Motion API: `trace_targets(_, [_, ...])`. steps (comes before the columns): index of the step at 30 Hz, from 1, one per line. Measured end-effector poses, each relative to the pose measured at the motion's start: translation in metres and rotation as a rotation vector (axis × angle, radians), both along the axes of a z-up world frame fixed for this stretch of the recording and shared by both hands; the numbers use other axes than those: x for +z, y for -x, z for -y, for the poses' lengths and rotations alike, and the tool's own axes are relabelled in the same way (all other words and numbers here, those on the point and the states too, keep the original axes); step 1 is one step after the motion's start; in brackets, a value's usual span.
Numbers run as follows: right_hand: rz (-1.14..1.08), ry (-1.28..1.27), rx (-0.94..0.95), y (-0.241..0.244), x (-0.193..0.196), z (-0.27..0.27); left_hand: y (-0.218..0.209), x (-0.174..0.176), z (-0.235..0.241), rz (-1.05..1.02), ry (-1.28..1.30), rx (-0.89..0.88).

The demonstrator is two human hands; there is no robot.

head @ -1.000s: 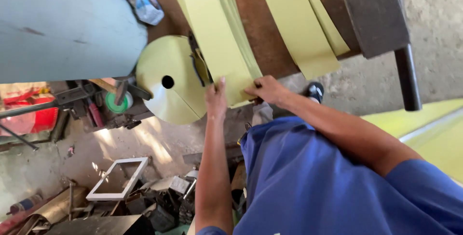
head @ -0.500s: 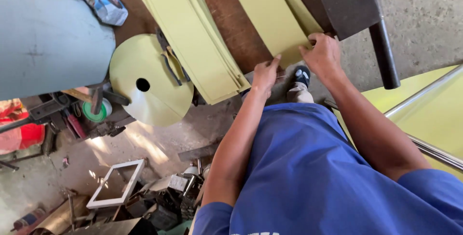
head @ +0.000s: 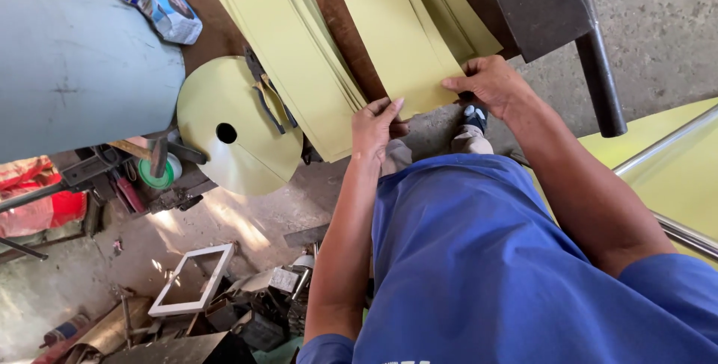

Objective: Cutting and organizing thin metal strips on a workbench.

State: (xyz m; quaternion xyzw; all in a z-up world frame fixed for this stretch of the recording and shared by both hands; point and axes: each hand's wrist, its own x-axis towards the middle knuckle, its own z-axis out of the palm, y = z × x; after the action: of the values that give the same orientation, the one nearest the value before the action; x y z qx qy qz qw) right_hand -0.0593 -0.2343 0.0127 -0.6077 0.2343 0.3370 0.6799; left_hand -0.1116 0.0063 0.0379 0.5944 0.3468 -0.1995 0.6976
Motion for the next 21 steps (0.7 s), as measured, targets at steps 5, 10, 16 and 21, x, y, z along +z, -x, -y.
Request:
trace_targets(5, [-0.073, -0.108, -0.095, -0.008, 0.01, 0.003, 0.007, -0.017, -0.034, -0.067, 0.068, 0.101])
trace_targets(10, [0.057, -0.026, 0.108, -0.016, 0.042, -0.01, -0.009, -0.003, -0.022, -0.054, 0.048, -0.005])
trace_targets(16, [0.178, -0.052, 0.32, -0.021, 0.061, -0.045, -0.042, -0.025, -0.019, -0.045, 0.057, 0.155])
trace_targets(21, [0.574, -0.178, 0.365, -0.043, 0.136, -0.097, -0.064, 0.099, -0.081, 0.286, -0.342, 0.045])
